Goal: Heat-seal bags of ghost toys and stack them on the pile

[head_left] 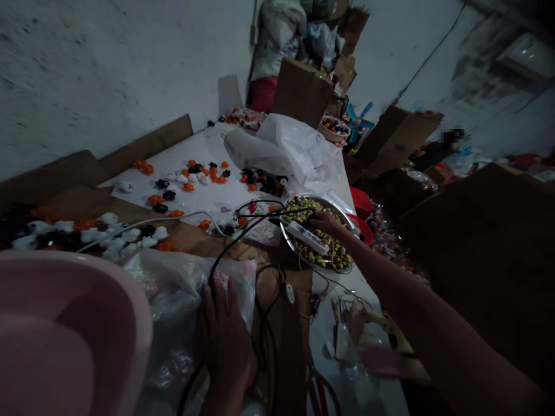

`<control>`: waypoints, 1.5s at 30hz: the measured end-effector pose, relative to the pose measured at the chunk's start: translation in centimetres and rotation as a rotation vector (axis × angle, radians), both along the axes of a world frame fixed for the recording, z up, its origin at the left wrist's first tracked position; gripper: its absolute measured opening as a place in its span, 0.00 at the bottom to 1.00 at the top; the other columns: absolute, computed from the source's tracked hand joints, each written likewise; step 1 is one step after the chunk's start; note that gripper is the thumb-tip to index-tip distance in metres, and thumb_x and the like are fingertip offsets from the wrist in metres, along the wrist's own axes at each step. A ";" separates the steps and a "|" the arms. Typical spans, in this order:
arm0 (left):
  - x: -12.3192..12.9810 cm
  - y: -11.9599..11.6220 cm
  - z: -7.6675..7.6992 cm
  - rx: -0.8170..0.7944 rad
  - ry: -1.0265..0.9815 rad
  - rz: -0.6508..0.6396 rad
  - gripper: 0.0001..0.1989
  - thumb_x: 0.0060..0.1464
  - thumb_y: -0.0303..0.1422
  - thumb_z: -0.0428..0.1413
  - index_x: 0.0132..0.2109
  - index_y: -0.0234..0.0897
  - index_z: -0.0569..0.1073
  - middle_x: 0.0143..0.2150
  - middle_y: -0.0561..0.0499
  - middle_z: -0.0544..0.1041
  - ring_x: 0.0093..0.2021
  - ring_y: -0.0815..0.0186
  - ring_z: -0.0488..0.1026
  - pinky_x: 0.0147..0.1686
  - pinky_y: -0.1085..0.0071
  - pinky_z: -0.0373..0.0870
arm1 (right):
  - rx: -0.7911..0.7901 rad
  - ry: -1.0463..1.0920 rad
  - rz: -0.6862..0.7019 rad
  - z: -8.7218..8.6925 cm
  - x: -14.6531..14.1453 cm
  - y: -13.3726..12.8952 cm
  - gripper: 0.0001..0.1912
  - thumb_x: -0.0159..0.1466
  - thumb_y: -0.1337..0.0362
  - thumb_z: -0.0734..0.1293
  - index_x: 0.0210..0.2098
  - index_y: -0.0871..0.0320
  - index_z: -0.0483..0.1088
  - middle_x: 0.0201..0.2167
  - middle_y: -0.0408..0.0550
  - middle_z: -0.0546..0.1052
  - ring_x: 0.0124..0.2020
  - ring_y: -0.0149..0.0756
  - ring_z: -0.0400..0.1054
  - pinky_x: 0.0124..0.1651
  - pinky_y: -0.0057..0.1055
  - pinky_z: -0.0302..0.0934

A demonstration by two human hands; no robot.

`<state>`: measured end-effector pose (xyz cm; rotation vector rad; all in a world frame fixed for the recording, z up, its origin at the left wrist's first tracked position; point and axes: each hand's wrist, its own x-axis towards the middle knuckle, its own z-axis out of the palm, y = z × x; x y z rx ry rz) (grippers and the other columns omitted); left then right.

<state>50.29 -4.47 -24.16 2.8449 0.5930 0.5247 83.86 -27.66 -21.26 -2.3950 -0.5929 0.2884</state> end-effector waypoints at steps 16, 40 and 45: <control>-0.3 0.4 0.1 0.041 0.004 -0.017 0.23 0.61 0.22 0.45 0.63 0.26 0.64 0.67 0.34 0.58 0.67 0.43 0.54 0.53 0.50 0.67 | 0.031 -0.094 -0.111 -0.1 -1.2 0.3 0.06 0.57 0.65 0.63 0.31 0.62 0.68 0.26 0.44 0.70 0.28 0.30 0.61 0.34 0.28 0.58; -0.4 0.5 -0.1 0.054 -0.013 -0.042 0.23 0.60 0.23 0.48 0.62 0.26 0.66 0.67 0.33 0.58 0.67 0.43 0.53 0.57 0.50 0.65 | -0.032 -0.152 -0.113 -0.5 -2.0 1.1 0.07 0.56 0.64 0.62 0.31 0.61 0.68 0.27 0.49 0.72 0.29 0.34 0.63 0.35 0.30 0.58; -0.4 0.6 -0.6 0.061 -0.029 -0.061 0.22 0.59 0.23 0.48 0.60 0.24 0.67 0.66 0.32 0.59 0.67 0.41 0.53 0.59 0.49 0.63 | -0.103 -0.222 -0.092 0.8 -3.1 2.1 0.05 0.57 0.66 0.62 0.29 0.60 0.69 0.27 0.51 0.74 0.29 0.35 0.64 0.35 0.30 0.56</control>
